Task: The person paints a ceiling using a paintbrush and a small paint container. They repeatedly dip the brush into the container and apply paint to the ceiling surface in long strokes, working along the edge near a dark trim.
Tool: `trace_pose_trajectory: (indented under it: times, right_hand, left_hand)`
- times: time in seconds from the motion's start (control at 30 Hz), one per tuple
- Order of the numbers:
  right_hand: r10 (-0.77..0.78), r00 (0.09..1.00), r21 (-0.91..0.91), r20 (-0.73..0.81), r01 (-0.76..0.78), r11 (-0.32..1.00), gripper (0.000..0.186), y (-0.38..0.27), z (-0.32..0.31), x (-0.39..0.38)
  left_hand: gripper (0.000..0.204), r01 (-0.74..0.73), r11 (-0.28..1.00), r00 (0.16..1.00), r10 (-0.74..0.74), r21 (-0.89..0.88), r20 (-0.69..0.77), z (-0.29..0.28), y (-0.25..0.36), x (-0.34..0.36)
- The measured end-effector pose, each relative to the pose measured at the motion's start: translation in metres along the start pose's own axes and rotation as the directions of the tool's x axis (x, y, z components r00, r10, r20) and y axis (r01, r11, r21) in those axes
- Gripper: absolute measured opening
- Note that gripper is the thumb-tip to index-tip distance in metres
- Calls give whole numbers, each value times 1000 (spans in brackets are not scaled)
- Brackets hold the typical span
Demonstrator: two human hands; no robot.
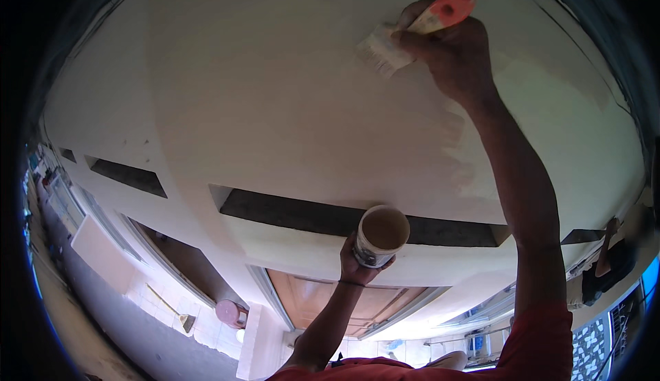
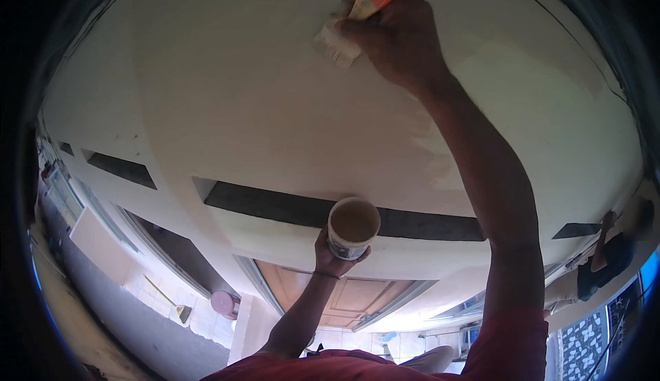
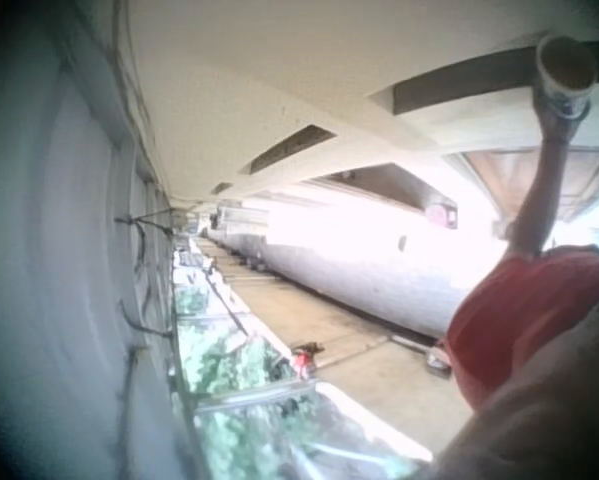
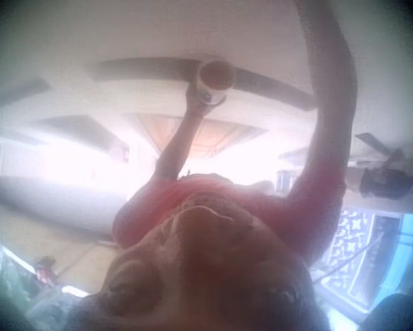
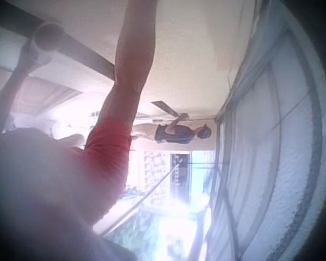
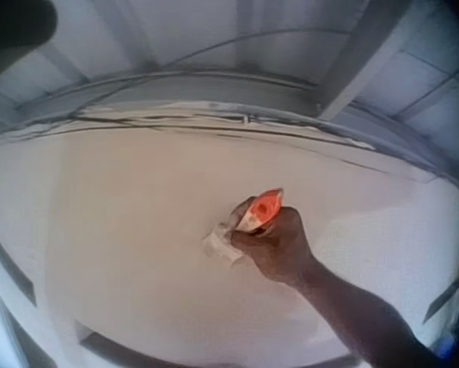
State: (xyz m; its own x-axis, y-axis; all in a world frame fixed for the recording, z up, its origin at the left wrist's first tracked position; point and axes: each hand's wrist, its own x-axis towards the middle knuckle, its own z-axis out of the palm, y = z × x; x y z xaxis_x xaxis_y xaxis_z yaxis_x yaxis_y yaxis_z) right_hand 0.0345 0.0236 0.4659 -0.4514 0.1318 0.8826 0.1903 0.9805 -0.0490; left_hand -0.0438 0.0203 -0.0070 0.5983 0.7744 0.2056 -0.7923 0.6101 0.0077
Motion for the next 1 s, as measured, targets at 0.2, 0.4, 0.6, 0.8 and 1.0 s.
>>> trace_pose_trajectory:
  times: [0.2,0.4,0.6,0.8,1.0]
  right_hand:
    - [-251,967,-821,55,187,540,14,-13,-22,64]
    - [-238,765,-641,599,636,430,15,-12,121,-24]
    - [135,967,-358,216,-51,932,11,-3,76,62]
    - [-641,752,-708,152,536,460,7,-18,-9,148]
    - [-241,769,-698,592,639,323,17,-3,113,18]
  left_hand:
    - [65,-3,1000,1000,3,18,4,2,-7,4]
    - [66,9,1000,999,-9,8,43,2,-4,12]
    - [65,-3,1000,999,3,6,39,6,2,6]
    - [64,19,1000,1000,-19,-9,16,7,-4,10]
    - [64,8,1000,998,-9,15,67,5,0,8]
